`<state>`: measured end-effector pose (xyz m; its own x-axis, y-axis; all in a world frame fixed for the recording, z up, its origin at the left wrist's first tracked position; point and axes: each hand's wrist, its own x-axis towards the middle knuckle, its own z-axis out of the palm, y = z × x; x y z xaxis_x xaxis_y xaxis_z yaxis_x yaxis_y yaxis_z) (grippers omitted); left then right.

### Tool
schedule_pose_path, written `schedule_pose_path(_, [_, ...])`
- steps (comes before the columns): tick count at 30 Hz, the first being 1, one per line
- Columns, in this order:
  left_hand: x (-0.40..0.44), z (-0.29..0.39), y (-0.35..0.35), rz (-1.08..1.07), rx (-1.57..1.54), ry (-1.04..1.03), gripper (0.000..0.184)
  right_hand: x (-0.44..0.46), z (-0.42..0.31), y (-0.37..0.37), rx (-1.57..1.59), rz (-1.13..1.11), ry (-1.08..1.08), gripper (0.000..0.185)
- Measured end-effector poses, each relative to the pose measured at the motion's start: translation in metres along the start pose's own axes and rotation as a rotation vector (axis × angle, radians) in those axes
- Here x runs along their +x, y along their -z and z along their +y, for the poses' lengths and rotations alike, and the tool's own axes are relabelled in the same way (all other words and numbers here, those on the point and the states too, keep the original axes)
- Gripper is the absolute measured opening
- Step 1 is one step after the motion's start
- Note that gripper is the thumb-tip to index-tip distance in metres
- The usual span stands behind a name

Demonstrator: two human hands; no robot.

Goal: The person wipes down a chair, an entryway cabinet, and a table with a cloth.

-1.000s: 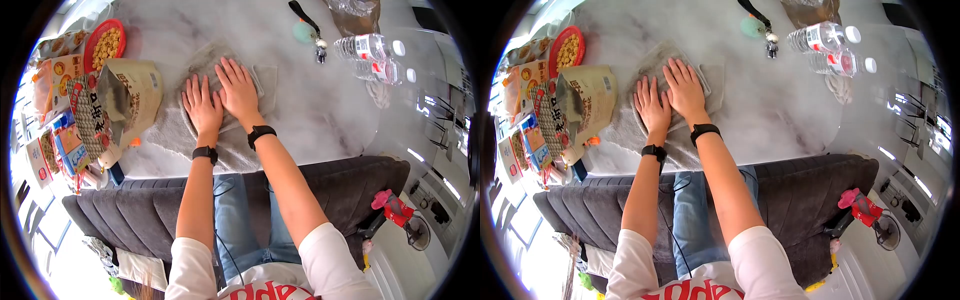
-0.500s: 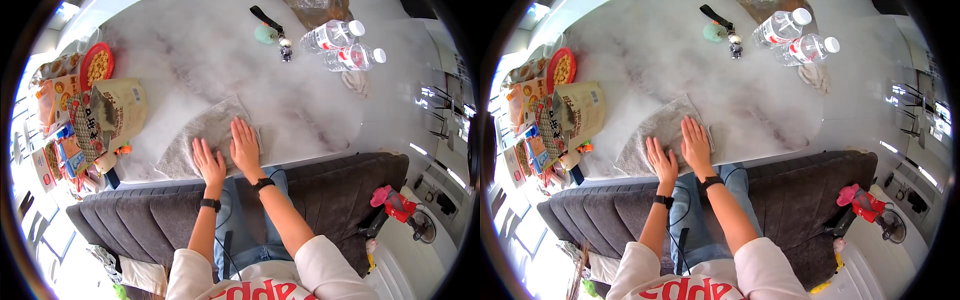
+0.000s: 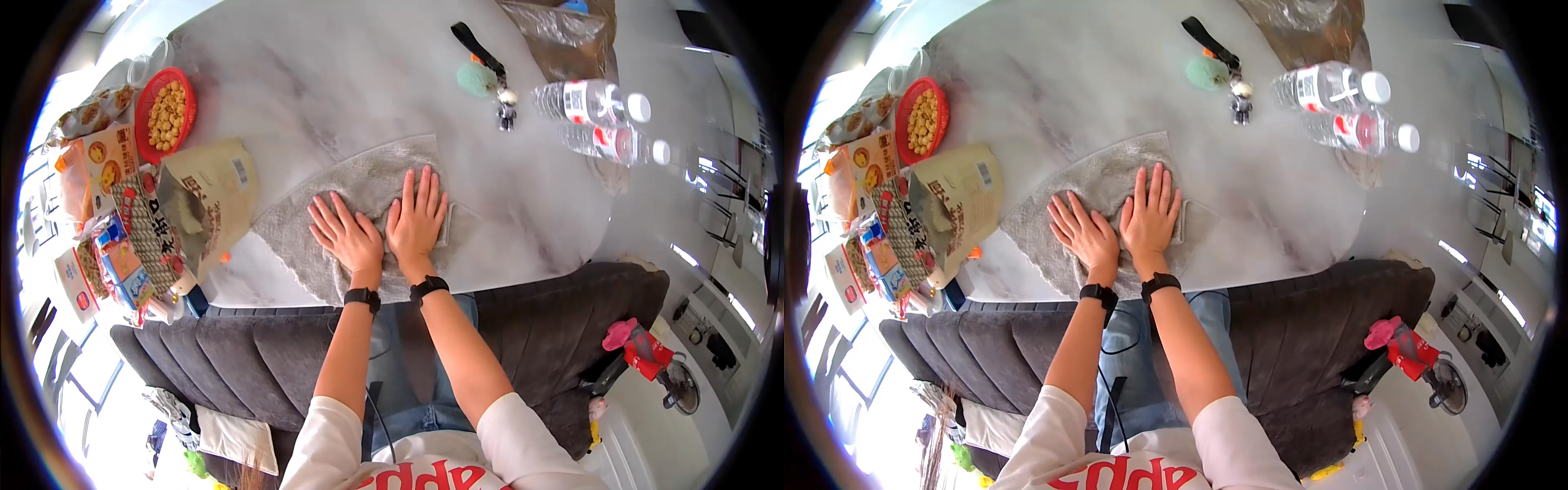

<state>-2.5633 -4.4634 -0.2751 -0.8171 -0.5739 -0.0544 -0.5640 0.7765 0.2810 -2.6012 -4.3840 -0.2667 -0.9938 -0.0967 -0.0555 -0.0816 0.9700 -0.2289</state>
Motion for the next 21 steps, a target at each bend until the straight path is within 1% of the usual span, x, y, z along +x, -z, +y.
schedule_pose_path(7, [0.077,0.018,-0.002,-0.051,-0.01,-0.06,0.052,0.067,-0.021,-0.003,-0.021,0.058,-0.017,0.058])
schedule_pose_path(13, [0.153,0.037,-0.008,0.017,-0.035,-0.066,0.052,0.14,-0.043,-0.01,0.004,0.143,-0.043,0.058])
schedule_pose_path(21, [0.203,0.05,-0.011,0.078,-0.077,-0.06,0.053,0.189,-0.061,-0.012,0.009,0.151,-0.085,0.059])
